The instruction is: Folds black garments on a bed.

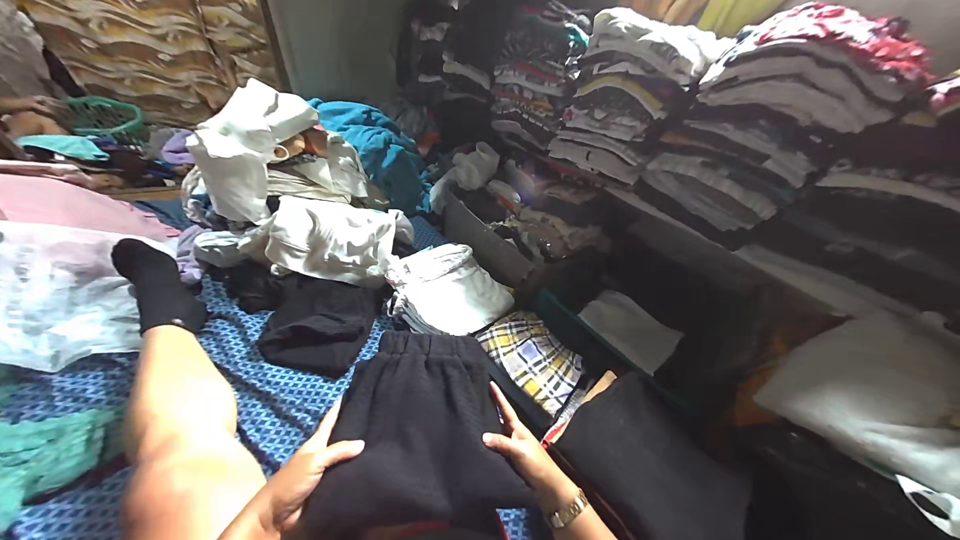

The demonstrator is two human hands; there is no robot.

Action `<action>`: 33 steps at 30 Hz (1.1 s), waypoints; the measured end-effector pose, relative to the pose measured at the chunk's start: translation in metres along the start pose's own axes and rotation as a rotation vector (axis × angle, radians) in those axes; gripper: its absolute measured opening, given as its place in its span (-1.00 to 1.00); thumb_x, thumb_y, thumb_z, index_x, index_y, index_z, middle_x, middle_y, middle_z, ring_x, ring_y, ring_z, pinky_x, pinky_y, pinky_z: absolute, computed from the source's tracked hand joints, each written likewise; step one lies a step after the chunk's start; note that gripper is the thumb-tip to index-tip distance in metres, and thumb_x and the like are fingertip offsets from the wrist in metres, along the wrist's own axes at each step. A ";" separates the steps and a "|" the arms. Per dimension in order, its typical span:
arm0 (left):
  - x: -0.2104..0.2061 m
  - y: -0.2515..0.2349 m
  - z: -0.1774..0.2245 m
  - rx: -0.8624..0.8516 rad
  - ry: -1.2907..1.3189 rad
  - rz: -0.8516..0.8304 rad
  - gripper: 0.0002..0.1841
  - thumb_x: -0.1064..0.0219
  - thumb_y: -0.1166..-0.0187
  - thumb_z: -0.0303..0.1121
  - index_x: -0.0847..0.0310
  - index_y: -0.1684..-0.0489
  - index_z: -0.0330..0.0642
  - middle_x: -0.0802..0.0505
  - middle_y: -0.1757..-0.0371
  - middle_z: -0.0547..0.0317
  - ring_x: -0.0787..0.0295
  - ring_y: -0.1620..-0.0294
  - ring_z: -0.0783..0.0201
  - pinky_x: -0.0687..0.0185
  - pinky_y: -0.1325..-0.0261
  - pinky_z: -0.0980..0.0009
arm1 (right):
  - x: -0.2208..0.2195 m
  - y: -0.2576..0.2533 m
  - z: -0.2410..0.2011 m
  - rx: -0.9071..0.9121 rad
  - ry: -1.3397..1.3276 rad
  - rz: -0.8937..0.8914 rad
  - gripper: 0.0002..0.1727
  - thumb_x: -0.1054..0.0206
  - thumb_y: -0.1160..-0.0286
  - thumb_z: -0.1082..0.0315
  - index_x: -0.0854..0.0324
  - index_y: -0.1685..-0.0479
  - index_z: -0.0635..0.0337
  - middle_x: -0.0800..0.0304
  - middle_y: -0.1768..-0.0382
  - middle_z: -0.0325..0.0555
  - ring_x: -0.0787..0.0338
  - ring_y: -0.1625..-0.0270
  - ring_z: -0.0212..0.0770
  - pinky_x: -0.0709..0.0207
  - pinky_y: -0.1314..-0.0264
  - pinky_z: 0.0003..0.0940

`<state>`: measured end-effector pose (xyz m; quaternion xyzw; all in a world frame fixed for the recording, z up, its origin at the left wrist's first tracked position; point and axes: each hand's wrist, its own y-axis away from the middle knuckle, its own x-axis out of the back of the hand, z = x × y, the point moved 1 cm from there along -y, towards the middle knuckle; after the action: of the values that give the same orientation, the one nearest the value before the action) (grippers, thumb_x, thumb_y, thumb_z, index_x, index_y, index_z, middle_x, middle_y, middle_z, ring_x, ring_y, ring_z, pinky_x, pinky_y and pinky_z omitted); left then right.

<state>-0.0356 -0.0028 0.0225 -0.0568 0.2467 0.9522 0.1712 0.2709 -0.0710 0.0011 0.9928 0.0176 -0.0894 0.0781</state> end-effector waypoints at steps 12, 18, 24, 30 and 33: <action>0.010 0.003 0.009 -0.156 -0.032 -0.093 -0.37 -0.22 -0.25 -0.63 -0.57 -0.47 -0.18 -0.81 -0.36 0.23 -0.83 -0.17 0.44 -0.78 -0.18 0.46 | -0.003 0.004 -0.024 -0.136 0.051 -0.013 -0.59 -0.15 -0.54 0.61 -0.67 -0.33 0.32 -0.78 -0.32 -0.15 -0.73 -0.29 -0.47 -0.58 -0.39 -0.45; -0.011 0.004 0.042 -0.137 -0.110 -0.052 -0.24 -0.19 -0.37 -0.71 -0.30 -0.74 -0.18 -0.53 -0.70 0.08 -0.70 -0.40 0.39 -0.68 -0.33 0.45 | 0.014 -0.024 -0.067 -0.103 0.158 -0.067 -0.47 -0.08 -0.56 0.61 -0.43 -0.57 0.42 -0.57 -0.55 0.03 -0.61 -0.48 -0.42 -0.46 -0.53 -0.46; -0.048 -0.021 0.109 -0.104 -0.121 0.036 -0.31 -0.21 -0.56 -0.71 -0.25 -0.77 -0.17 -0.44 -0.74 0.00 -0.63 -0.46 0.24 -0.62 -0.33 0.31 | 0.036 -0.079 -0.117 -0.019 0.250 -0.056 -0.49 0.01 -0.58 0.58 -0.47 -0.52 0.44 -0.59 -0.52 0.06 -0.62 -0.45 -0.42 -0.46 -0.49 -0.46; -0.065 -0.079 0.163 -0.303 -0.296 0.004 -0.19 -0.35 -0.45 -0.71 -0.18 -0.81 -0.20 -0.33 -0.81 -0.05 -0.41 -0.69 0.23 -0.43 -0.60 0.31 | 0.072 -0.159 -0.171 0.049 0.467 -0.166 -0.43 -0.01 -0.53 0.65 -0.42 -0.58 0.39 -0.55 -0.57 -0.01 -0.60 -0.47 -0.46 -0.45 -0.50 -0.48; -0.072 -0.115 0.186 -0.436 -0.426 0.055 -0.17 -0.42 -0.41 -0.65 -0.22 -0.81 -0.16 -0.29 -0.81 -0.20 -0.24 -0.78 0.04 -0.28 -0.71 0.16 | 0.083 -0.194 -0.198 0.131 0.545 -0.132 -0.39 -0.05 -0.46 0.66 -0.45 -0.60 0.30 -0.57 -0.56 -0.07 -0.64 -0.42 -0.46 -0.52 -0.44 -0.47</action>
<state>0.0680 0.1610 0.1465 0.1156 -0.0036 0.9774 0.1772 0.3772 0.1541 0.1494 0.9798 0.0969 0.1748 0.0003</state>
